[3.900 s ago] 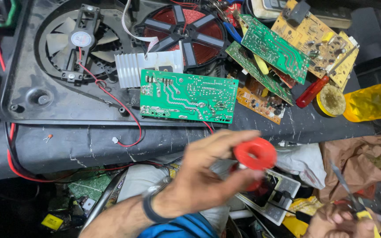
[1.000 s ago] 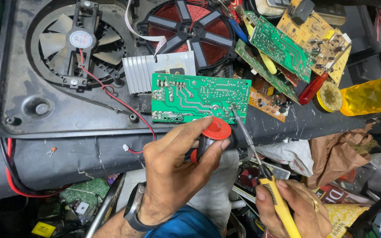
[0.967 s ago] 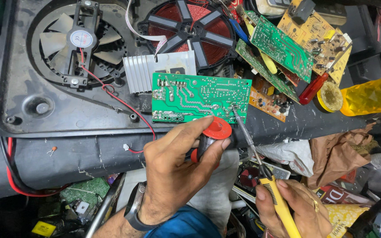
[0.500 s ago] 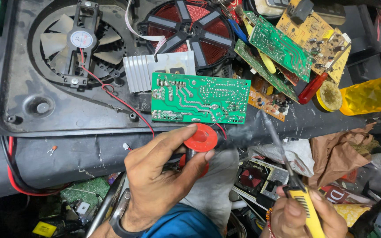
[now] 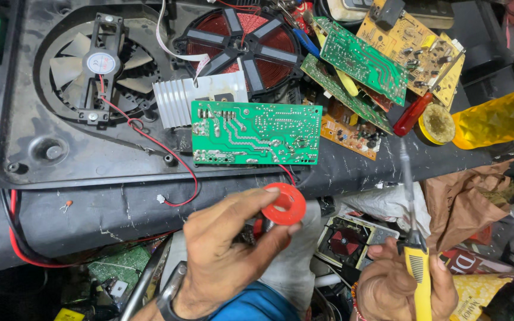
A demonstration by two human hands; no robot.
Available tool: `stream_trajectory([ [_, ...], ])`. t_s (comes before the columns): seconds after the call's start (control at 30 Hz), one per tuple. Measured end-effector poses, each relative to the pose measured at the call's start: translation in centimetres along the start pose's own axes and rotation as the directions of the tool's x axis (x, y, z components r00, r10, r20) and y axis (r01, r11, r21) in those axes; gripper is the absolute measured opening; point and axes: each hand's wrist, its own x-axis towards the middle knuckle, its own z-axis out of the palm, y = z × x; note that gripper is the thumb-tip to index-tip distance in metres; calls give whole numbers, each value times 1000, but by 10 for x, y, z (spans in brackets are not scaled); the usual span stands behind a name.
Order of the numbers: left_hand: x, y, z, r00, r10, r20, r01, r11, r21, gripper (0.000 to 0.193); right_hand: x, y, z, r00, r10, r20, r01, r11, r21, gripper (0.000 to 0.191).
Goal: The person sits on the floor and uses a soldering iron and solder wire to repair a green circuit board. They repeatedly apply solder to specific points on the board, occasionally flipping it over to access different sides.
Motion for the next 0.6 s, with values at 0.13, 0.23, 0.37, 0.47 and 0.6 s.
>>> stream_trajectory([
  [0.13,-3,5,27,994,27,109,-9,988,-156,42,-7,0,10,997,-39,-64,39,999,-1,55],
  [0.23,-3,7,59,972,190,138,-169,975,-146,40,1,-11,30,991,-113,66,114,993,-12,58],
  [0.37,1,3,103,940,276,200,-253,959,-131,36,17,-12,79,944,-146,-297,46,946,-320,68],
  [0.47,-3,7,137,950,230,211,-187,961,-206,34,36,-22,67,931,-20,-363,-96,949,-300,64],
  [0.6,-2,12,161,949,219,226,-178,965,-191,36,48,-6,37,946,19,-324,-114,955,-275,64],
])
